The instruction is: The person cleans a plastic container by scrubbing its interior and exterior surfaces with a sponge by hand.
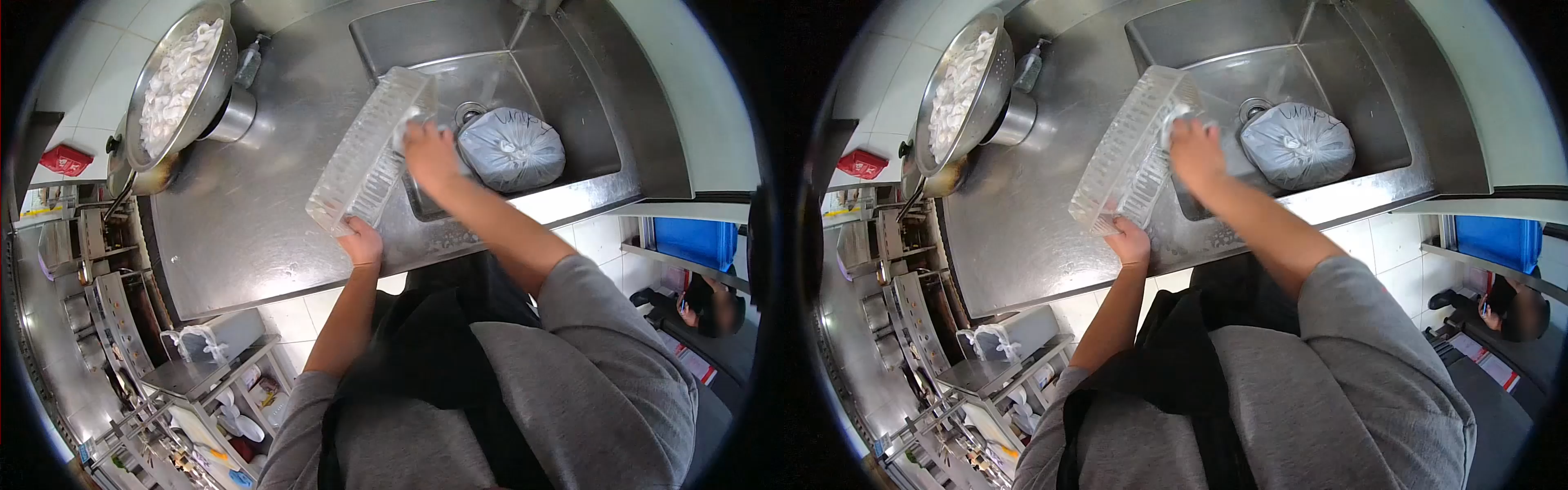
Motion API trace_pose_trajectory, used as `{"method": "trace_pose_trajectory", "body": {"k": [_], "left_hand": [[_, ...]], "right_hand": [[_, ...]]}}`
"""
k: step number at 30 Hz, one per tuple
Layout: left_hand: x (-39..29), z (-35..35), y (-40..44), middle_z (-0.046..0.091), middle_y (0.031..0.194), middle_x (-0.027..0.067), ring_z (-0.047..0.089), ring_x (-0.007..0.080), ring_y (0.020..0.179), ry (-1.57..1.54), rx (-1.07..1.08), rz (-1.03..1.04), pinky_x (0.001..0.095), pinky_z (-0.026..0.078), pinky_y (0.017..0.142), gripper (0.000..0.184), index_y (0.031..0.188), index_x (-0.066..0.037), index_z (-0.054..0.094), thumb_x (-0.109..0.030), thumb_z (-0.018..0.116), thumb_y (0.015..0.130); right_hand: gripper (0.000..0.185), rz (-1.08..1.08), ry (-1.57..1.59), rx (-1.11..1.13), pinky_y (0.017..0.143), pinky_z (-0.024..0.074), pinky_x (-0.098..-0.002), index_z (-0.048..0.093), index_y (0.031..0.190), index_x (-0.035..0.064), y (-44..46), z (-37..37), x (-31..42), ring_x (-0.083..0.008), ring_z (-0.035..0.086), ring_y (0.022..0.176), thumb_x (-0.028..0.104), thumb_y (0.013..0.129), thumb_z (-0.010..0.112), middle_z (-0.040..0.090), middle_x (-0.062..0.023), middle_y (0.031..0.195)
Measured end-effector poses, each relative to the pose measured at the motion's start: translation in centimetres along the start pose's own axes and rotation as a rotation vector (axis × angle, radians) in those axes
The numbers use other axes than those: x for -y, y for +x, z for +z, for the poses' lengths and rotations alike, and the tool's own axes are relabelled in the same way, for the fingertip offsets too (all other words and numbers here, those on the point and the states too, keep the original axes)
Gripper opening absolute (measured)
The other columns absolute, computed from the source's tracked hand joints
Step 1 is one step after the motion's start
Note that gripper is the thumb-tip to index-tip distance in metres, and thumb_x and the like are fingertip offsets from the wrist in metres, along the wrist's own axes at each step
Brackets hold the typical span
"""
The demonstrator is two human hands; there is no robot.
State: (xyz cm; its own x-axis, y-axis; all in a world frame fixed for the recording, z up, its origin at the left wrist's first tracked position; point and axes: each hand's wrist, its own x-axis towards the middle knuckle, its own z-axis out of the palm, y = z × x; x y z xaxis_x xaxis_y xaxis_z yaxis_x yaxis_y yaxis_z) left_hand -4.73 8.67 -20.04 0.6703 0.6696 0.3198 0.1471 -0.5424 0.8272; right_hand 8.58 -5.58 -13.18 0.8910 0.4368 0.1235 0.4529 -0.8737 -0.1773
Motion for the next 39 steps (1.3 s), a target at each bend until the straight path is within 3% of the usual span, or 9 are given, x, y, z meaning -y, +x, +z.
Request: {"method": "trace_pose_trajectory", "body": {"k": [5, 10, 18, 22, 25, 30, 33, 35, 39], "left_hand": [[-0.9, -1.0, 0.7, 0.046, 0.131, 0.0341, 0.042, 0.0479, 0.123, -0.088, 0.148, -0.033, 0.0469, 0.029, 0.107, 0.046, 0.129, 0.016, 0.040, -0.005, 0.038, 0.088], [-0.6, -0.4, 0.8, 0.051, 0.126, 0.0272, 0.046, 0.0389, 0.122, -0.125, 0.032, -0.009, 0.0445, 0.031, 0.107, 0.042, 0.121, 0.013, 0.049, -0.003, 0.038, 0.083], [-2.8, -2.7, 2.2, 0.049, 0.128, 0.0285, 0.044, 0.0396, 0.125, -0.099, 0.296, -0.109, 0.0423, 0.029, 0.110, 0.053, 0.134, 0.011, 0.035, -0.004, 0.044, 0.084], [-7.2, -5.9, 4.9, 0.050, 0.127, 0.0256, 0.045, 0.0369, 0.125, -0.382, 0.089, 0.056, 0.0411, 0.031, 0.109, 0.060, 0.136, 0.008, 0.033, -0.008, 0.052, 0.082], [-13.1, -8.7, 9.1, 0.050, 0.129, 0.0245, 0.046, 0.0378, 0.125, 0.056, 0.272, 0.348, 0.0421, 0.034, 0.107, 0.068, 0.140, 0.004, 0.031, -0.011, 0.058, 0.080], [-20.2, -3.8, 13.2, 0.050, 0.130, 0.0234, 0.052, 0.0413, 0.118, 0.708, 0.767, 0.065, 0.0444, 0.045, 0.097, 0.068, 0.145, -0.006, 0.029, -0.003, 0.054, 0.081], [-16.9, -2.1, 13.1, 0.051, 0.127, 0.0236, 0.052, 0.0406, 0.116, 0.678, 0.598, 0.279, 0.0442, 0.044, 0.097, 0.067, 0.143, -0.004, 0.031, 0.002, 0.051, 0.080], [-15.8, -2.9, 13.0, 0.049, 0.128, 0.0244, 0.050, 0.0411, 0.118, 0.572, 0.508, 0.324, 0.0445, 0.043, 0.098, 0.067, 0.142, -0.003, 0.032, 0.005, 0.049, 0.079], [-15.2, -2.7, 10.4, 0.041, 0.132, 0.0267, 0.042, 0.0413, 0.126, 0.264, 0.199, 0.244, 0.0444, 0.035, 0.105, 0.067, 0.141, 0.004, 0.030, 0.012, 0.043, 0.076]], "right_hand": [[0.031, -0.339, 0.207, 0.084, 0.086, 0.0388, -0.0458, 0.065, 0.110, 0.0041, -7.3, 0.6, 6.2, -0.0269, 0.049, 0.111, 0.014, 0.085, 0.051, 0.055, -0.0068, 0.126], [0.036, -0.077, -0.014, -0.094, 0.085, 0.0403, -0.0447, 0.063, 0.116, 0.0049, -0.6, -0.2, -5.4, -0.0272, 0.051, 0.110, 0.012, 0.083, 0.051, 0.056, -0.0040, 0.125], [0.027, -0.355, 0.231, 0.144, 0.088, 0.0387, -0.0445, 0.068, 0.103, 0.0048, -6.8, -0.3, 7.3, -0.0263, 0.049, 0.112, 0.014, 0.083, 0.054, 0.057, -0.0041, 0.117], [0.021, -0.408, 0.267, 0.058, 0.091, 0.0367, -0.0424, 0.072, 0.093, 0.0083, -6.6, -0.1, 7.3, -0.0242, 0.047, 0.113, 0.015, 0.083, 0.056, 0.057, -0.0004, 0.118], [0.021, -0.454, 0.120, -0.007, 0.091, 0.0366, -0.0429, 0.072, 0.093, 0.0090, -6.4, 0.8, 7.8, -0.0237, 0.047, 0.114, 0.016, 0.084, 0.056, 0.057, 0.0003, 0.118], [0.025, -0.549, 0.059, 0.185, 0.091, 0.0371, -0.0439, 0.069, 0.106, 0.0098, -3.8, -1.3, 5.8, -0.0240, 0.046, 0.118, 0.017, 0.086, 0.054, 0.057, 0.0000, 0.119], [0.026, -0.313, -0.138, 0.277, 0.092, 0.0376, -0.0439, 0.068, 0.107, 0.0092, 1.5, -1.6, 2.4, -0.0230, 0.046, 0.120, 0.016, 0.088, 0.052, 0.056, -0.0009, 0.125], [0.022, -0.291, 0.083, -0.075, 0.093, 0.0375, -0.0423, 0.069, 0.100, 0.0091, 3.9, -2.4, -1.1, -0.0210, 0.046, 0.119, 0.016, 0.086, 0.053, 0.055, -0.0001, 0.128], [0.025, -0.396, 0.145, -0.184, 0.090, 0.0408, -0.0401, 0.070, 0.102, 0.0086, 6.6, -6.3, -1.8, -0.0202, 0.046, 0.117, 0.010, 0.082, 0.055, 0.053, 0.0008, 0.132]]}}
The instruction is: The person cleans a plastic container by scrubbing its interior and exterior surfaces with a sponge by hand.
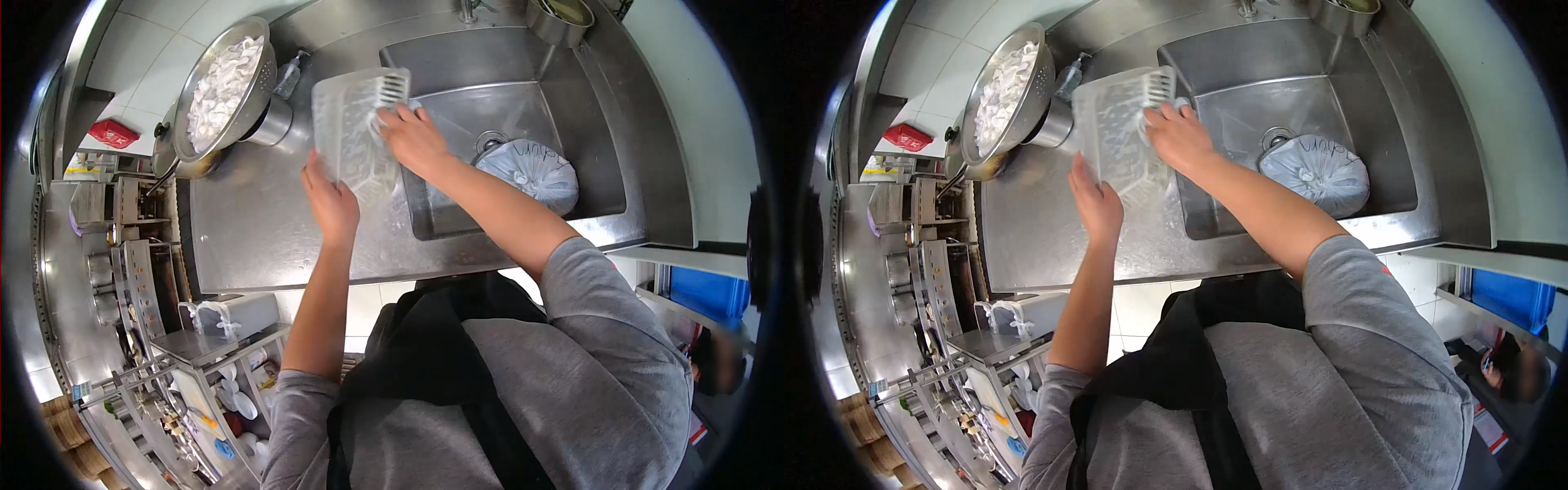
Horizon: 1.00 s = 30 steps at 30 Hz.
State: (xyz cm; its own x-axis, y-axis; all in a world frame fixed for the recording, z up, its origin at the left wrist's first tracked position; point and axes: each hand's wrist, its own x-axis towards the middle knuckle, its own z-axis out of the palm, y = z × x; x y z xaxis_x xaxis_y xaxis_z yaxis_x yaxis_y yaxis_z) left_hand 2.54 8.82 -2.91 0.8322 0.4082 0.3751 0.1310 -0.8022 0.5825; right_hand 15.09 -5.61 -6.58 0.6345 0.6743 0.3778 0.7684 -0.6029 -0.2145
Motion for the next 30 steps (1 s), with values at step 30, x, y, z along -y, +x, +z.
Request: {"method": "trace_pose_trajectory", "body": {"k": [30], "left_hand": [[5.4, 9.4, -8.0, 0.041, 0.128, 0.0268, 0.049, 0.0355, 0.119, -0.073, -0.285, -0.366, 0.0420, 0.037, 0.101, 0.057, 0.135, 0.011, 0.023, 0.009, 0.035, 0.080]], "right_hand": [[0.032, -0.132, 0.249, 0.350, 0.095, 0.0347, -0.0432, 0.065, 0.116, 0.0096, -7.1, 6.5, 4.5, -0.0204, 0.050, 0.113, 0.017, 0.090, 0.048, 0.060, -0.0035, 0.116]]}}
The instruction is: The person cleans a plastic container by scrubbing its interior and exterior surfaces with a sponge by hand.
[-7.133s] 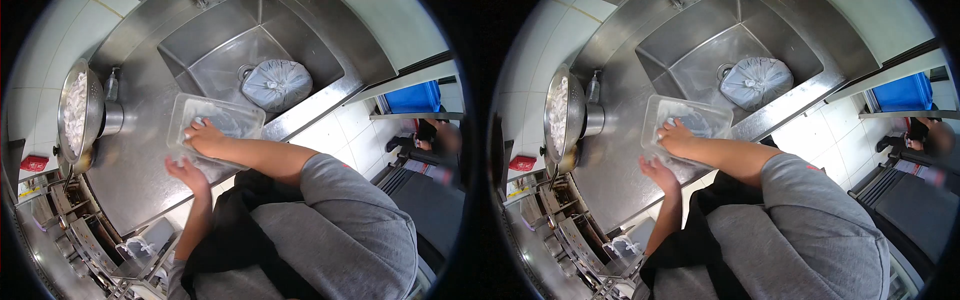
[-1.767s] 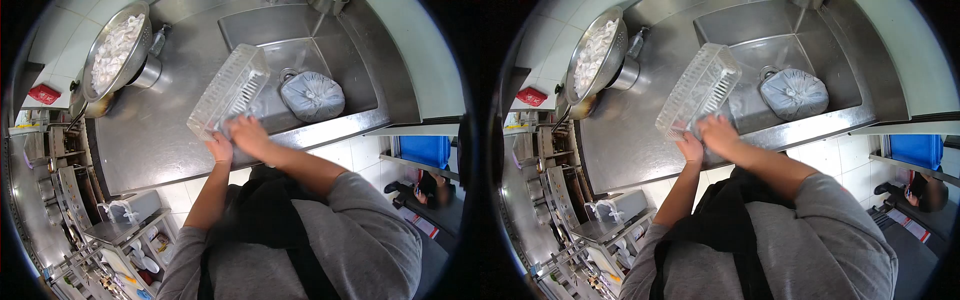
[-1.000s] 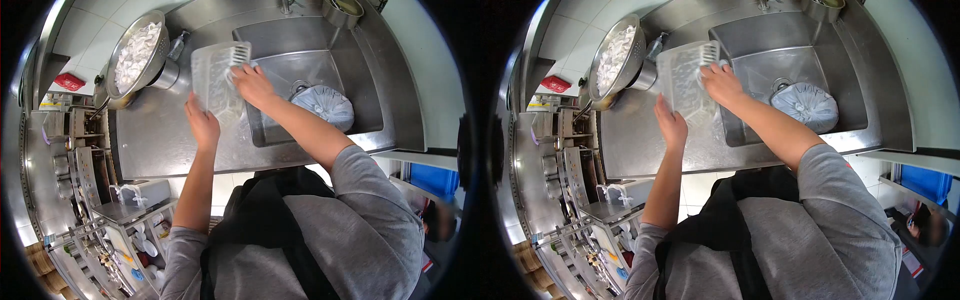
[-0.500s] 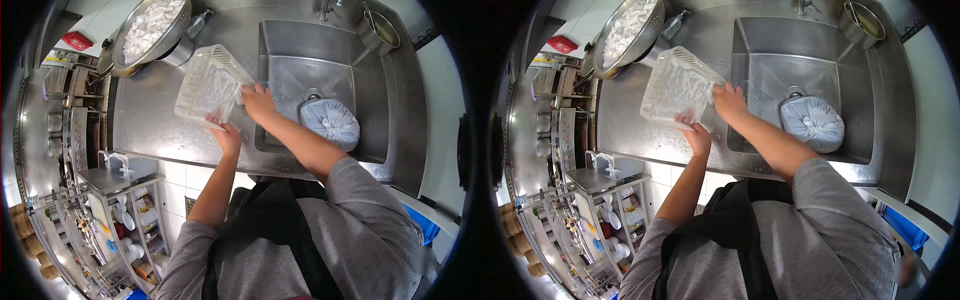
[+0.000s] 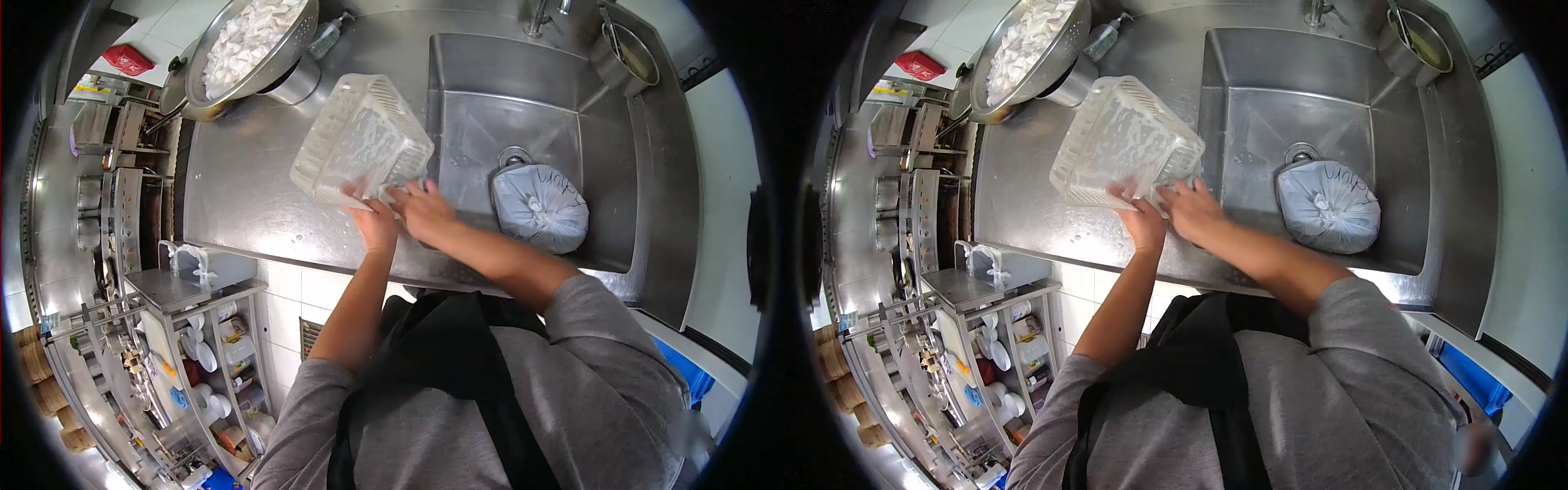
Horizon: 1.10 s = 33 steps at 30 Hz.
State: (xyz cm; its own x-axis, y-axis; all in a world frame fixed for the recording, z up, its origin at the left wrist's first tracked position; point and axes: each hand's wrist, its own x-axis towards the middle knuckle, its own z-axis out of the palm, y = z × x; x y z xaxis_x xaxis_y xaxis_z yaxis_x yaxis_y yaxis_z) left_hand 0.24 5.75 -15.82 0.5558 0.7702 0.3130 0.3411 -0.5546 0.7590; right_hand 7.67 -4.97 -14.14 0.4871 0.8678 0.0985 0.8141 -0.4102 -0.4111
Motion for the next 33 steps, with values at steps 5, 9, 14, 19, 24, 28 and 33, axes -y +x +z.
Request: {"method": "trace_pose_trajectory", "body": {"k": [5, 9, 14, 19, 24, 28, 33], "left_hand": [[-0.4, -0.2, -0.1, 0.041, 0.128, 0.0274, 0.050, 0.0364, 0.117, 0.054, 0.023, 0.068, 0.0424, 0.037, 0.100, 0.057, 0.135, 0.012, 0.023, 0.008, 0.036, 0.080], [-0.8, 0.0, -0.1, 0.043, 0.127, 0.0284, 0.048, 0.0388, 0.118, -0.029, 0.016, -0.046, 0.0444, 0.035, 0.102, 0.058, 0.136, 0.012, 0.023, 0.006, 0.038, 0.081], [-0.5, -0.5, 0.0, 0.046, 0.127, 0.0283, 0.048, 0.0399, 0.117, 0.079, 0.030, 0.031, 0.0449, 0.034, 0.103, 0.057, 0.137, 0.013, 0.023, 0.005, 0.038, 0.082], [-0.4, 0.0, -0.1, 0.046, 0.125, 0.0279, 0.049, 0.0391, 0.114, 0.111, 0.007, 0.101, 0.0442, 0.036, 0.101, 0.053, 0.136, 0.011, 0.027, 0.004, 0.037, 0.084], [-0.3, -0.5, 0.1, 0.047, 0.121, 0.0271, 0.050, 0.0374, 0.112, 0.060, 0.053, 0.092, 0.0428, 0.038, 0.098, 0.047, 0.130, 0.007, 0.033, 0.005, 0.037, 0.083], [-0.3, -0.6, 0.1, 0.047, 0.122, 0.0271, 0.051, 0.0375, 0.113, 0.117, 0.056, 0.093, 0.0422, 0.038, 0.098, 0.047, 0.130, 0.008, 0.032, 0.006, 0.036, 0.083], [-0.4, -0.5, 0.2, 0.049, 0.122, 0.0265, 0.052, 0.0381, 0.114, 0.081, 0.067, 0.073, 0.0428, 0.039, 0.099, 0.047, 0.130, 0.009, 0.031, 0.007, 0.035, 0.083]], "right_hand": [[0.038, 0.019, -0.228, 0.143, 0.096, 0.0342, -0.0432, 0.059, 0.126, 0.0075, 2.6, -4.3, -3.0, -0.0195, 0.048, 0.116, 0.017, 0.091, 0.047, 0.056, -0.0057, 0.130], [0.037, 0.066, -0.139, -0.016, 0.090, 0.0361, -0.0417, 0.060, 0.124, 0.0097, 0.5, 1.2, 0.4, -0.0181, 0.049, 0.114, 0.020, 0.090, 0.050, 0.056, -0.0042, 0.127], [0.033, -0.126, -0.276, 0.068, 0.089, 0.0373, -0.0440, 0.062, 0.117, 0.0082, -0.3, -4.0, -5.0, -0.0209, 0.050, 0.112, 0.020, 0.089, 0.049, 0.056, -0.0022, 0.128], [0.034, 0.119, -0.211, 0.044, 0.095, 0.0368, -0.0475, 0.061, 0.119, 0.0120, -1.5, -1.0, -1.2, -0.0214, 0.050, 0.111, 0.019, 0.088, 0.051, 0.054, -0.0010, 0.132], [0.026, -0.085, -0.232, 0.023, 0.091, 0.0391, -0.0485, 0.068, 0.107, 0.0141, -2.1, -2.4, -3.7, -0.0218, 0.051, 0.110, 0.016, 0.086, 0.053, 0.053, -0.0013, 0.133], [0.026, 0.128, -0.231, -0.040, 0.089, 0.0399, -0.0478, 0.067, 0.107, 0.0147, -0.8, -3.6, -3.5, -0.0231, 0.052, 0.109, 0.015, 0.086, 0.051, 0.052, -0.0015, 0.134], [0.031, -0.057, -0.181, 0.000, 0.091, 0.0376, -0.0480, 0.065, 0.115, 0.0097, -3.5, -0.3, -0.1, -0.0230, 0.052, 0.109, 0.016, 0.089, 0.048, 0.060, -0.0051, 0.124]]}}
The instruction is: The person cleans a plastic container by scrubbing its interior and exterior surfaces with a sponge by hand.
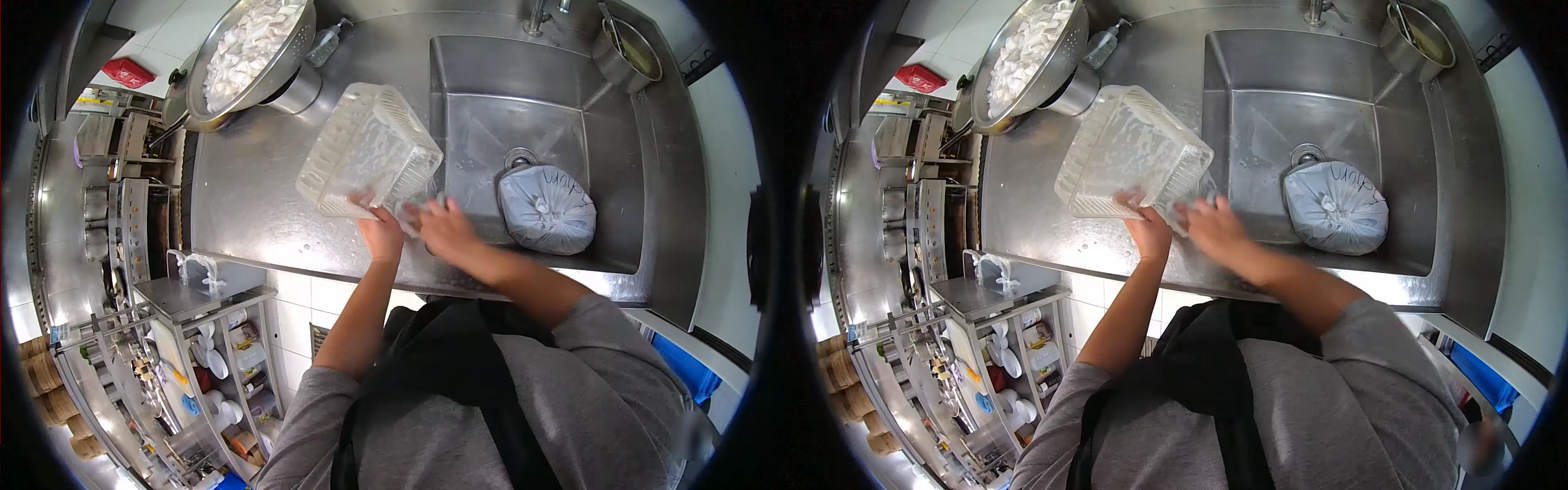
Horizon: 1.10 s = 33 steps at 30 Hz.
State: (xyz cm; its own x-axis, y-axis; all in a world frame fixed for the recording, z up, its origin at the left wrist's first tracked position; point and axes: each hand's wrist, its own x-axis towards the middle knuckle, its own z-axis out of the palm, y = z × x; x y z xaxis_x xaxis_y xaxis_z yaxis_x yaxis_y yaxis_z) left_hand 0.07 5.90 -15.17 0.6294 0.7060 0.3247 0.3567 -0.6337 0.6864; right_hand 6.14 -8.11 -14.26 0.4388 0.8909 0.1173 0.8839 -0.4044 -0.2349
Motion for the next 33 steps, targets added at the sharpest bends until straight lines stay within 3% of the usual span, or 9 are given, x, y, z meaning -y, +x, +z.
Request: {"method": "trace_pose_trajectory", "body": {"k": [7, 9, 15, 17, 22, 26, 29, 31, 33], "left_hand": [[-0.4, 0.0, 0.1, 0.050, 0.121, 0.0268, 0.052, 0.0394, 0.113, 0.108, -0.014, 0.041, 0.0437, 0.038, 0.099, 0.045, 0.129, 0.010, 0.034, 0.006, 0.037, 0.084], [-0.4, -0.1, 0.1, 0.051, 0.121, 0.0266, 0.051, 0.0404, 0.113, 0.040, -0.003, -0.009, 0.0436, 0.038, 0.100, 0.044, 0.128, 0.010, 0.036, 0.005, 0.037, 0.084], [0.4, 0.3, -0.2, 0.052, 0.121, 0.0270, 0.051, 0.0404, 0.114, 0.118, -0.031, 0.050, 0.0437, 0.038, 0.100, 0.047, 0.131, 0.011, 0.035, 0.004, 0.038, 0.084], [0.6, 0.6, -0.3, 0.051, 0.122, 0.0275, 0.051, 0.0403, 0.113, 0.092, -0.034, 0.048, 0.0437, 0.038, 0.100, 0.047, 0.131, 0.011, 0.034, 0.004, 0.038, 0.084], [1.3, 0.2, -0.1, 0.051, 0.123, 0.0285, 0.054, 0.0396, 0.112, 0.222, -0.010, 0.195, 0.0435, 0.039, 0.099, 0.048, 0.132, 0.011, 0.032, 0.004, 0.038, 0.085], [0.7, 0.2, -0.1, 0.051, 0.123, 0.0275, 0.054, 0.0414, 0.112, -0.015, -0.011, 0.022, 0.0446, 0.040, 0.098, 0.049, 0.133, 0.010, 0.033, 0.004, 0.039, 0.085], [0.1, -0.2, 0.3, 0.052, 0.123, 0.0266, 0.053, 0.0416, 0.114, -0.024, 0.059, -0.020, 0.0445, 0.038, 0.100, 0.049, 0.134, 0.008, 0.033, 0.003, 0.041, 0.086], [0.3, -1.3, 0.2, 0.052, 0.123, 0.0259, 0.051, 0.0415, 0.116, -0.018, 0.129, -0.071, 0.0440, 0.037, 0.102, 0.049, 0.134, 0.008, 0.034, 0.002, 0.043, 0.086], [0.7, -2.7, 0.5, 0.051, 0.125, 0.0240, 0.048, 0.0374, 0.121, -0.104, 0.185, 0.091, 0.0421, 0.032, 0.106, 0.049, 0.134, 0.008, 0.035, 0.002, 0.048, 0.087]], "right_hand": [[0.034, 0.276, 0.055, -0.008, 0.087, 0.0389, -0.0442, 0.062, 0.119, 0.0084, 2.4, -0.1, -1.3, -0.0217, 0.052, 0.109, 0.018, 0.089, 0.049, 0.051, -0.0031, 0.139], [0.036, 0.080, 0.014, 0.013, 0.088, 0.0391, -0.0442, 0.060, 0.122, 0.0080, 0.7, 0.0, 1.3, -0.0221, 0.052, 0.109, 0.018, 0.089, 0.049, 0.052, -0.0018, 0.138], [0.040, 0.126, -0.111, 0.033, 0.088, 0.0385, -0.0474, 0.055, 0.128, 0.0050, 2.7, -3.4, -6.1, -0.0239, 0.053, 0.108, 0.016, 0.090, 0.047, 0.059, -0.0056, 0.125], [0.041, 0.274, 0.015, 0.054, 0.088, 0.0381, -0.0488, 0.051, 0.130, 0.0015, 1.9, -0.6, -1.7, -0.0248, 0.051, 0.109, 0.013, 0.091, 0.044, 0.061, -0.0071, 0.114], [0.041, 0.106, 0.191, 0.152, 0.090, 0.0404, -0.0459, 0.053, 0.131, 0.0108, 1.6, 1.2, -1.4, -0.0285, 0.050, 0.109, 0.016, 0.090, 0.046, 0.057, -0.0099, 0.119], [0.042, 0.051, -0.061, 0.103, 0.089, 0.0447, -0.0449, 0.053, 0.130, 0.0138, 5.0, -2.0, -5.4, -0.0361, 0.049, 0.108, 0.019, 0.089, 0.048, 0.054, -0.0127, 0.122], [0.031, 0.381, 0.244, 0.065, 0.089, 0.0400, -0.0412, 0.064, 0.115, 0.0134, 4.6, 0.7, 1.8, -0.0285, 0.049, 0.111, 0.023, 0.089, 0.051, 0.054, -0.0034, 0.128], [0.028, 0.020, 0.095, -0.090, 0.088, 0.0376, -0.0407, 0.068, 0.110, 0.0151, 3.5, 1.1, 2.2, -0.0247, 0.049, 0.112, 0.023, 0.088, 0.052, 0.053, -0.0014, 0.132], [0.027, 0.001, 0.076, -0.079, 0.087, 0.0377, -0.0411, 0.068, 0.109, 0.0155, 3.8, 1.3, 1.9, -0.0250, 0.048, 0.111, 0.023, 0.088, 0.053, 0.052, -0.0009, 0.133]]}}
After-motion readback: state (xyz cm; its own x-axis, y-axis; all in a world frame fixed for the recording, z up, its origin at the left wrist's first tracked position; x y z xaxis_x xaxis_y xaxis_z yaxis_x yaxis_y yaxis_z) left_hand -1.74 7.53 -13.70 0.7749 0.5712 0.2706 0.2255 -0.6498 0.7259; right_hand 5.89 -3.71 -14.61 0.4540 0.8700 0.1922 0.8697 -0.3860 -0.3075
